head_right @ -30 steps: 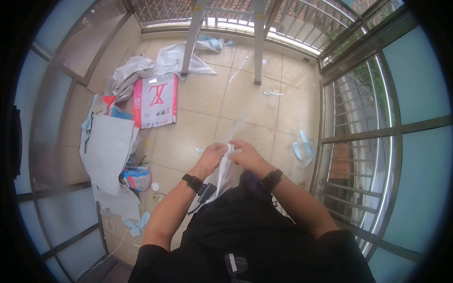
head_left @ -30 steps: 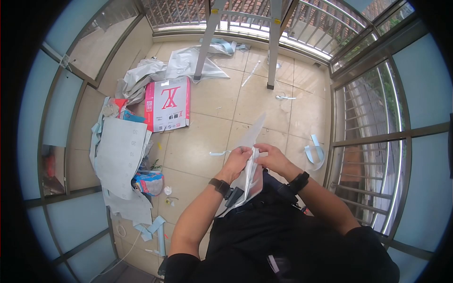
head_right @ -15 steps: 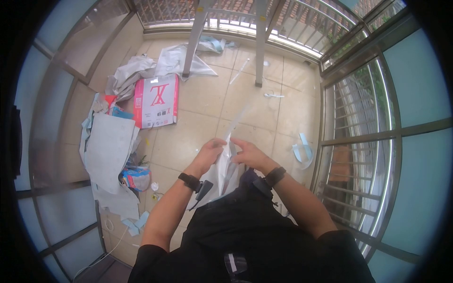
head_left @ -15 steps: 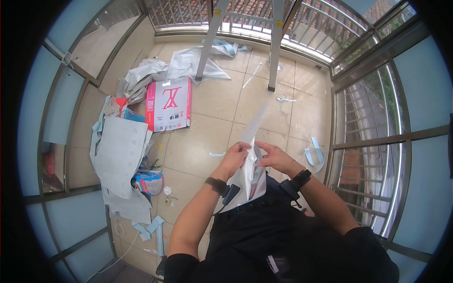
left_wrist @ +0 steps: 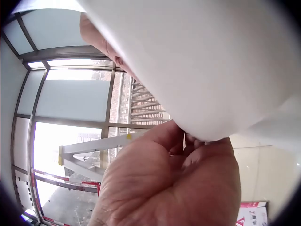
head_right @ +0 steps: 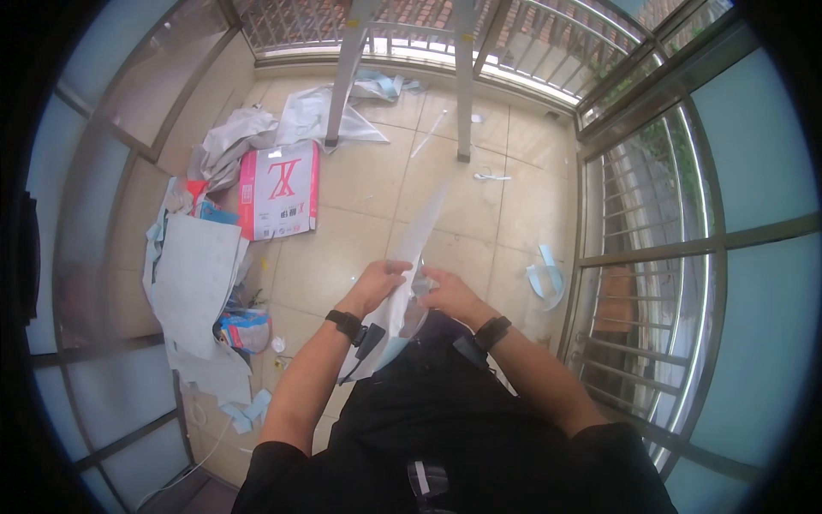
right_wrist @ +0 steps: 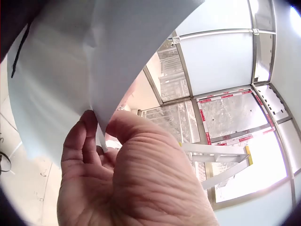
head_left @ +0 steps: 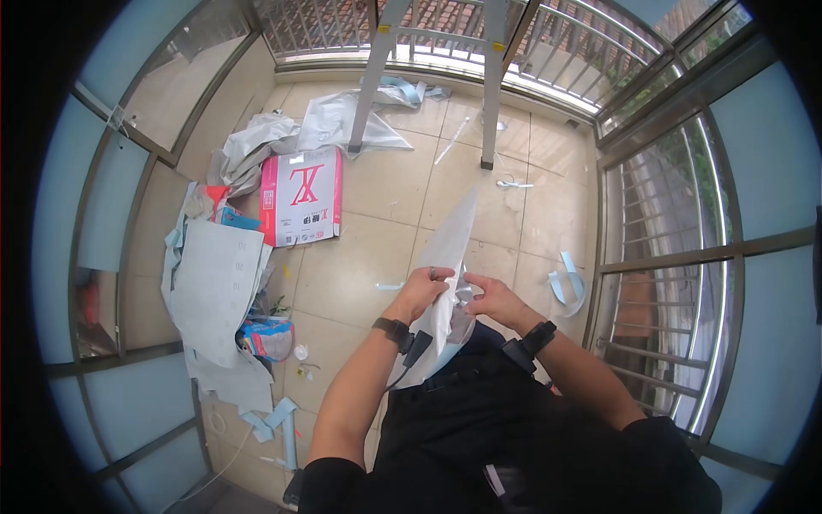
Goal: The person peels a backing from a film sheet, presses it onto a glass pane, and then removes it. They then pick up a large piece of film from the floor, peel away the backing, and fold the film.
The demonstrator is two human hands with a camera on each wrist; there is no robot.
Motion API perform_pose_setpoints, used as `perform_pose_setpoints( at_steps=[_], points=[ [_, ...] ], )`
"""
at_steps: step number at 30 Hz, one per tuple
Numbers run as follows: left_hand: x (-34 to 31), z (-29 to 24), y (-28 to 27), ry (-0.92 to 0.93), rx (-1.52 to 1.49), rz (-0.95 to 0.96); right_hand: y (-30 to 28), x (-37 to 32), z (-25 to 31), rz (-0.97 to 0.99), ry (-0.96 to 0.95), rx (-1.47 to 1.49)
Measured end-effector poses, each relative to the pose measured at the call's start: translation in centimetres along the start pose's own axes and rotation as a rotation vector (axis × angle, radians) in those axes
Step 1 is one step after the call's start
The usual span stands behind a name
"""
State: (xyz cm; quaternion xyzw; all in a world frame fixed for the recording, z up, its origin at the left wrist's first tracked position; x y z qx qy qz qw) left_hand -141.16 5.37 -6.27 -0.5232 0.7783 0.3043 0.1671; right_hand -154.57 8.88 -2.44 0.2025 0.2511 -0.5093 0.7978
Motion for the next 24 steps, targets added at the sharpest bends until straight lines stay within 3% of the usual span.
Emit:
perform_pose_setpoints(
  at_steps=[7, 13, 17, 24],
  points=[
    [2.0, -1.4, 0.4, -0.053, 0.085, 0.028, -1.7, 1.1, 2.9, 0.068, -0.128, 0.071],
    [4.3, -5.8, 1.0, 0.009, 0.079, -0.056, -5.8, 3.5, 4.8, 0.098, -0.091, -0.097],
    [4.9, -7.9, 1.0, 0.009, 0.004, -0.098, -7.5, 4.9, 6.1, 0.106, -0.109, -0.112],
    [7.4, -10.1, 1.5, 0.041, 0.125, -0.079, -9.1, 6.3, 8.0, 0.142, -0.136, -0.108]
  ],
)
Point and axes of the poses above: each hand's wrist, its own x-axis towards the middle knuckle, its own y-axis out of the palm, z = x × y, the point moved 10 cm from there along x, towards the middle knuckle, and after that the axes turned 3 degrees about -x, right-handed, at the moved point
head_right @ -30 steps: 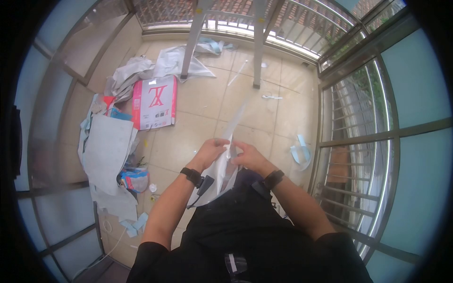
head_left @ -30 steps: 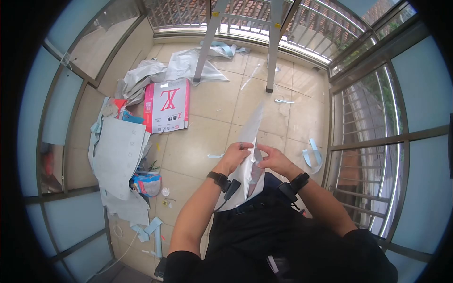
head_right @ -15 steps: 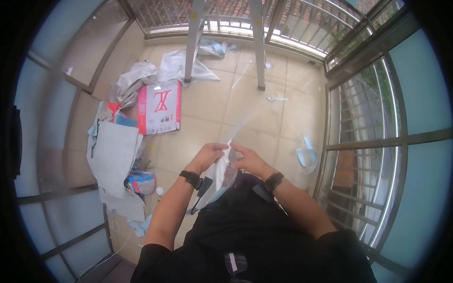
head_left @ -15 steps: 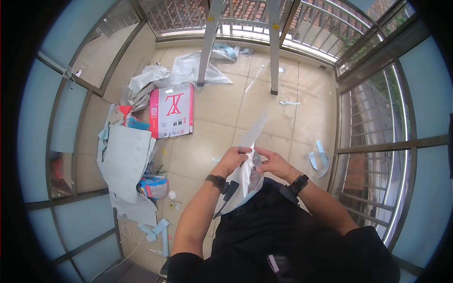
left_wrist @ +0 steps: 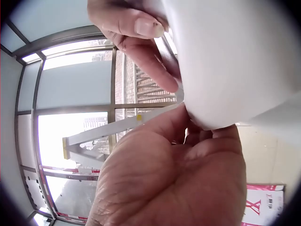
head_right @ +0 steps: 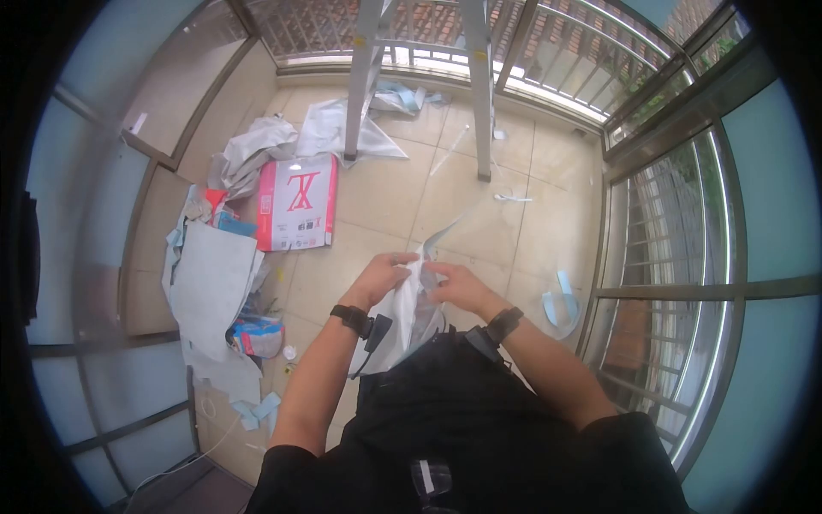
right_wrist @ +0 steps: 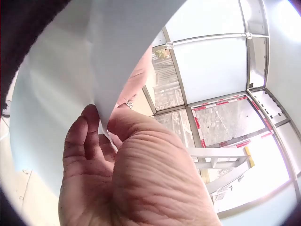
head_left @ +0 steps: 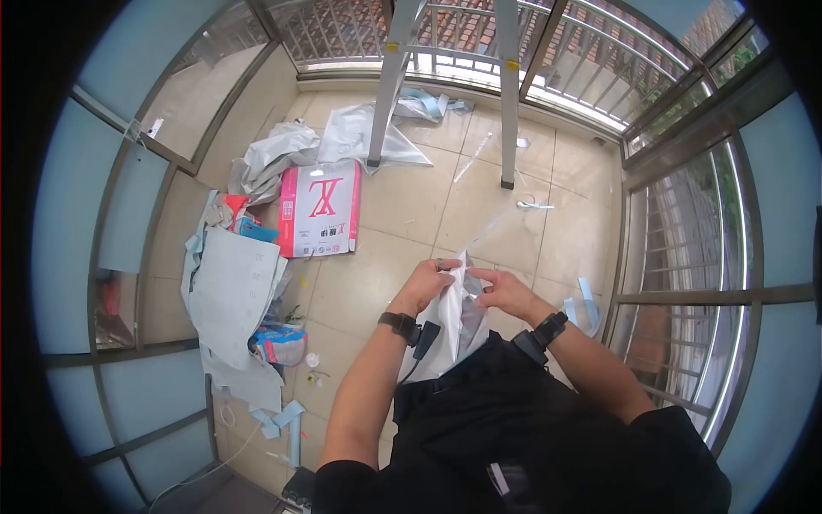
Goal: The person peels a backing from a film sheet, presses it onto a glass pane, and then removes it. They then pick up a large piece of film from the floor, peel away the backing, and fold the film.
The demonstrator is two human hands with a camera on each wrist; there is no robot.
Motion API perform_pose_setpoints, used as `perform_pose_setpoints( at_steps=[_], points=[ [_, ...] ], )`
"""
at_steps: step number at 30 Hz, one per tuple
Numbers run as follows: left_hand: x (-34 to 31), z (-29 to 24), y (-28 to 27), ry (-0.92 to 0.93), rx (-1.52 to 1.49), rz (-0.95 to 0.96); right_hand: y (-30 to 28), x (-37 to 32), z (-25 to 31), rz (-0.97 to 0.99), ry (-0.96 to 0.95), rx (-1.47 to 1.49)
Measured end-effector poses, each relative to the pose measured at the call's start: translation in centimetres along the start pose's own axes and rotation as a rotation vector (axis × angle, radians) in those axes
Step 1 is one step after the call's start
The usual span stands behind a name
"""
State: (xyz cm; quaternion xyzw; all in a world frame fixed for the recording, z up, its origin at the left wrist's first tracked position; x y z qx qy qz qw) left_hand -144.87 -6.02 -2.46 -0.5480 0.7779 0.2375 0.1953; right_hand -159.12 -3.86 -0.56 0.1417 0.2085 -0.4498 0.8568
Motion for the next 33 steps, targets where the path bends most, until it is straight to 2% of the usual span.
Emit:
perform_pose_setpoints(
  at_steps=[2, 4, 11, 13, 14, 16, 17, 19, 20, 22, 33],
  points=[
    [1.0, 0.8, -0.1, -0.031, -0.011, 0.007, -0.2, -0.1, -0.4, 0.012, 0.065, -0.032],
    [1.6, 1.4, -0.4, -0.051, -0.082, 0.012, -0.2, 0.1, -0.2, 0.024, 0.041, 0.093],
    [2.5, 2.6, -1.0, -0.072, -0.152, 0.025, -0.7, 0.9, -2.1, 0.019, 0.093, 0.15],
    [2.2, 2.0, -0.7, -0.017, -0.093, 0.075, -0.5, 1.3, -2.5, 0.061, 0.088, -0.057],
    [1.9, 1.5, -0.7, -0.019, -0.095, 0.074, -0.4, 1.3, -2.2, 0.063, 0.09, -0.057],
    [1.3, 0.4, 0.3, -0.021, -0.038, 0.144, -0.3, 1.2, -0.1, 0.033, -0.059, -0.171],
    [1.5, 0.3, 0.4, -0.021, -0.039, 0.144, -0.3, 1.4, -0.1, 0.034, -0.059, -0.171],
    [1.6, 0.0, 0.8, 0.009, 0.106, 0.17, -0.1, 1.6, 1.3, 0.032, -0.216, -0.243],
    [1.9, 0.3, 0.7, 0.009, 0.104, 0.17, -0.2, 1.6, 1.5, 0.033, -0.214, -0.244],
    [2.7, 1.3, 0.6, 0.023, -0.063, 0.181, -0.7, 1.7, -0.7, 0.071, 0.033, -0.143],
    [2.5, 2.6, -0.3, -0.028, -0.194, 0.125, -1.2, 1.0, -2.7, 0.062, 0.069, 0.056]
  ],
)
Point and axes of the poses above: each hand's wrist, its own x-axis towards the middle knuckle, its own y-axis out of the palm, z = x × y, the point moved 10 cm from there along x, towards the middle knuckle, and after that the axes turned 3 degrees about -x, right-handed, at the moved point
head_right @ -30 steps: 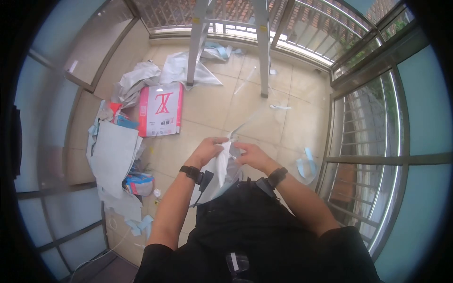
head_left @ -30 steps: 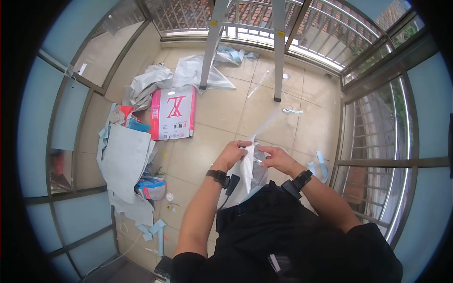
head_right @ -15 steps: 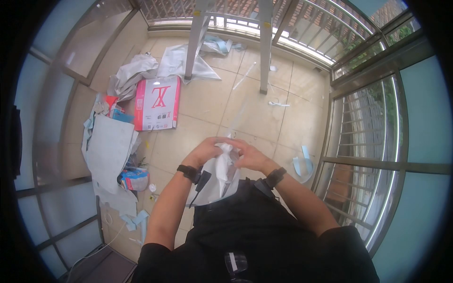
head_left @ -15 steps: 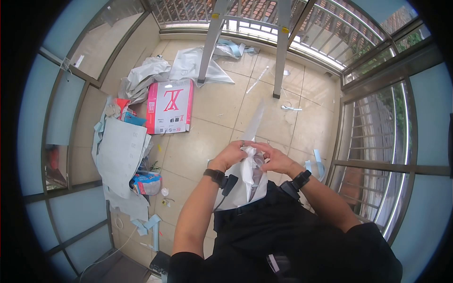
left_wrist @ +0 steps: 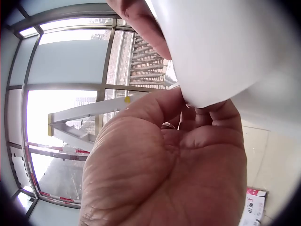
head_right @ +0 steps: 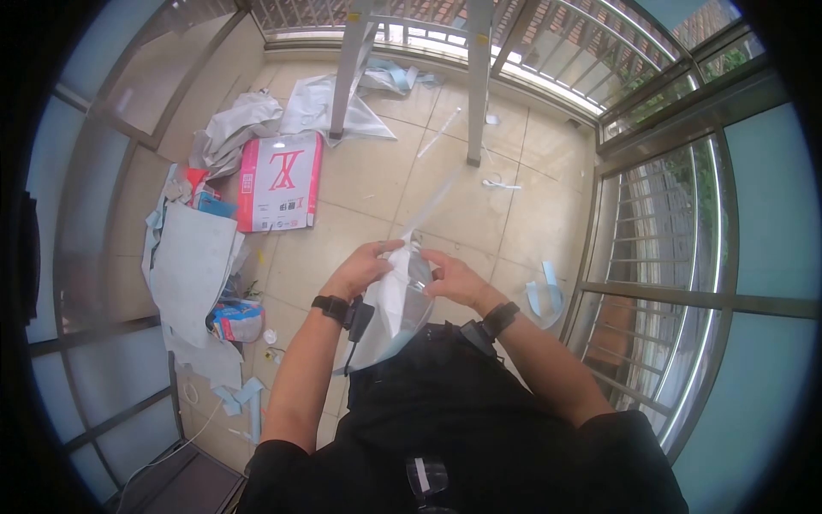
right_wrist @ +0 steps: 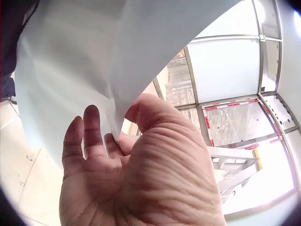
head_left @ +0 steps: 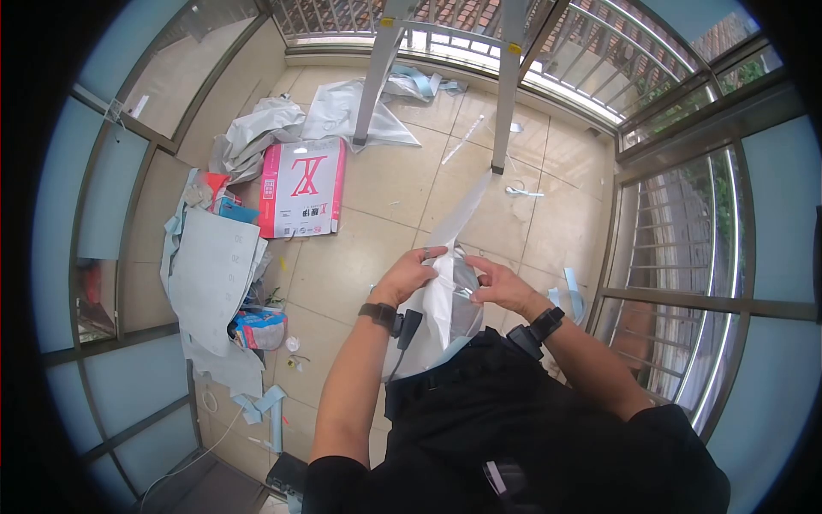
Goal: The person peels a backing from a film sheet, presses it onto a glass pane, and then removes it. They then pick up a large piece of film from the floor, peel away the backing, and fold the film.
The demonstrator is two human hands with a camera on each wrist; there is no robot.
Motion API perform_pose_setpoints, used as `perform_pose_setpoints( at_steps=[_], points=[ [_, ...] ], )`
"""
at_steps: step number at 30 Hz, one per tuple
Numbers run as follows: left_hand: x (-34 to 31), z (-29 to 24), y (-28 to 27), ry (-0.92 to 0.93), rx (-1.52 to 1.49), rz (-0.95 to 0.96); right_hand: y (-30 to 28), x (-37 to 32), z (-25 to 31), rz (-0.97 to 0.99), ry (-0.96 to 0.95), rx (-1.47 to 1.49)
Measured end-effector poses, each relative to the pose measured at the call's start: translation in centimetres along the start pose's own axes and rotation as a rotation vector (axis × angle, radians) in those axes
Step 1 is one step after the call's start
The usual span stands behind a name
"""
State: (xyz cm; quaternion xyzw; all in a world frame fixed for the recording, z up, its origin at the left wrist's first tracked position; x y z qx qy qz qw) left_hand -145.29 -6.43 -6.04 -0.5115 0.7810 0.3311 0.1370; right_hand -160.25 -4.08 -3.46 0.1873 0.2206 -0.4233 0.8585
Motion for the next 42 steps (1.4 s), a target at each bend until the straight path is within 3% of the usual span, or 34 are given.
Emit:
perform_pose_setpoints(
  at_steps=[20, 29, 35, 37, 38, 40, 42],
  points=[
    [-0.9, 0.9, -0.6, -0.029, -0.121, -0.034, -0.3, -0.9, -1.1, -0.038, 0.012, 0.098],
    [-1.7, 1.9, 2.6, -0.077, 0.181, -0.019, -0.9, -1.2, -1.9, -0.075, -0.028, -0.042],
    [-1.7, 2.0, 4.2, -0.114, 0.147, 0.045, -3.4, -1.9, -3.3, -0.237, 0.106, 0.141],
    [-1.8, 1.3, 4.7, -0.109, 0.23, 0.06, -5.0, -1.3, -3.4, -0.319, 0.123, -0.279],
    [-2.0, 1.0, 4.9, -0.104, 0.312, 0.074, -4.9, -0.9, -3.6, -0.322, 0.124, -0.274],
    [-2.2, 0.5, 5.5, -0.111, 0.32, 0.095, -6.1, -0.8, -2.6, -0.525, 0.015, -0.246],
    [-2.3, 0.5, 5.7, -0.118, 0.329, 0.114, -5.3, -0.5, -1.5, -0.494, -0.042, -0.243]
  ],
)
Point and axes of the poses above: each hand's wrist, its own x-axis towards the middle knuckle, its own y-axis out of the palm, z = x × y, the point moved 10 cm from there along x, towards the middle knuckle, and after that the axes turned 3 degrees about -x, right-handed, at the moved point
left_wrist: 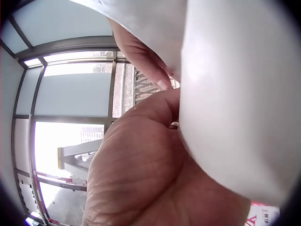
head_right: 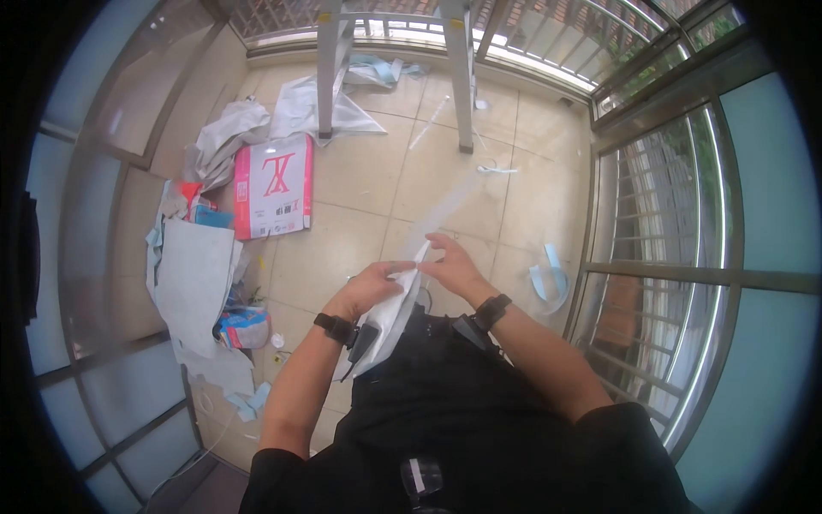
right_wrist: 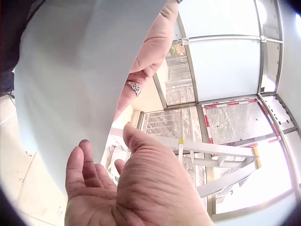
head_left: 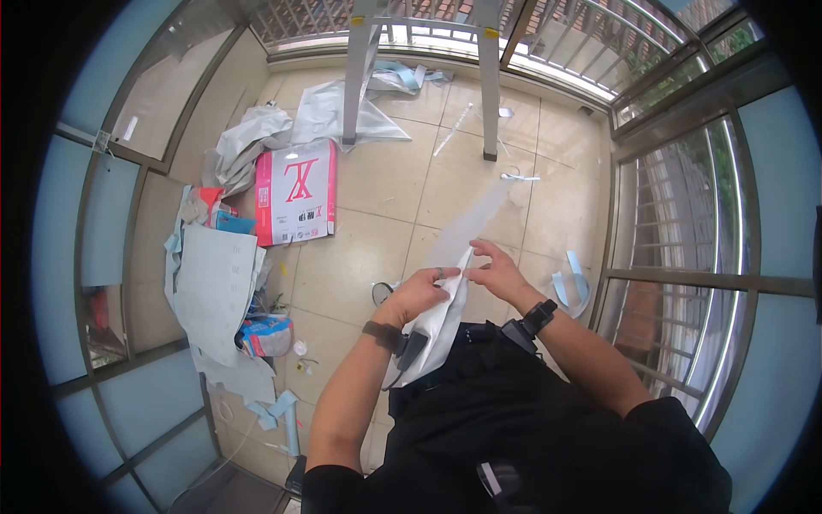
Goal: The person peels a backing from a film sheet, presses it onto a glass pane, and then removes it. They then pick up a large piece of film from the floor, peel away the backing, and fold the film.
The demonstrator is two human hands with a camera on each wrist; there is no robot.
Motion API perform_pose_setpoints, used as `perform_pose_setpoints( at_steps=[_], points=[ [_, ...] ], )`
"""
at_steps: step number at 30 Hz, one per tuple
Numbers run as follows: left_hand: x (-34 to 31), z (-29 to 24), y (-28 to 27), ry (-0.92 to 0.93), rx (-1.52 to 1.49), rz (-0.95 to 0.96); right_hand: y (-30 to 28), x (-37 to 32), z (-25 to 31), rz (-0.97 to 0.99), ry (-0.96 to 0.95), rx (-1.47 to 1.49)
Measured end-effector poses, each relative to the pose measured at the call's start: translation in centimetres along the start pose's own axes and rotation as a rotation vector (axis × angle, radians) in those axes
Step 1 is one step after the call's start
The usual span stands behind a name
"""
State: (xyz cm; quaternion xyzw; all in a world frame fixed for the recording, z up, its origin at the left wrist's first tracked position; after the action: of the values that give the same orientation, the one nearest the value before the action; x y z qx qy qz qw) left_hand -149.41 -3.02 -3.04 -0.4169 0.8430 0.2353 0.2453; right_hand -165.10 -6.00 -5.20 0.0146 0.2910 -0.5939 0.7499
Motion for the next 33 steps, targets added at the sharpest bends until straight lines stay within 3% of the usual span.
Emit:
perform_pose_setpoints(
  at_steps=[2, 4, 10, 16, 21, 23, 33],
  points=[
    [0.2, 0.5, -0.3, 0.006, -0.09, -0.017, 0.2, -0.1, 0.6, 0.022, -0.057, 0.02],
    [0.3, 0.7, -0.6, 0.036, -0.134, -0.011, 1.0, 0.0, -1.0, 0.116, 0.081, 0.13],
    [-0.5, 1.9, -2.4, 0.038, -0.26, 0.013, 1.2, -0.4, -0.9, 0.251, 0.057, 0.235],
    [-0.7, 2.0, -2.4, 0.035, -0.172, 0.031, 2.0, -0.3, -0.9, 0.213, -0.049, 0.152],
    [1.0, 1.0, -1.2, 0.104, -0.067, 0.009, 2.7, -1.3, -0.3, 0.267, -0.006, 0.095],
    [1.9, 1.2, -1.3, 0.039, -0.065, -0.012, 3.0, -1.5, -0.2, 0.281, -0.002, 0.073],
    [2.2, 0.9, -2.0, 0.081, -0.163, 0.004, 2.7, -2.2, -0.8, 0.28, 0.008, 0.232]
  ],
)
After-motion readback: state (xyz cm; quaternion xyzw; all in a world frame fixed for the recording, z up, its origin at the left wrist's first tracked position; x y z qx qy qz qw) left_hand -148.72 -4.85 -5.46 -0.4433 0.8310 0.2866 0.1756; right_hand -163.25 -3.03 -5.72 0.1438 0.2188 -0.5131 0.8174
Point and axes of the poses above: each hand's wrist, its own x-axis towards the middle knuckle, its own y-axis out of the palm, z = x × y, the point moved 10 cm from there along x, towards the middle knuckle, and after that the axes turned 3 degrees about -x, right-handed, at the moved point
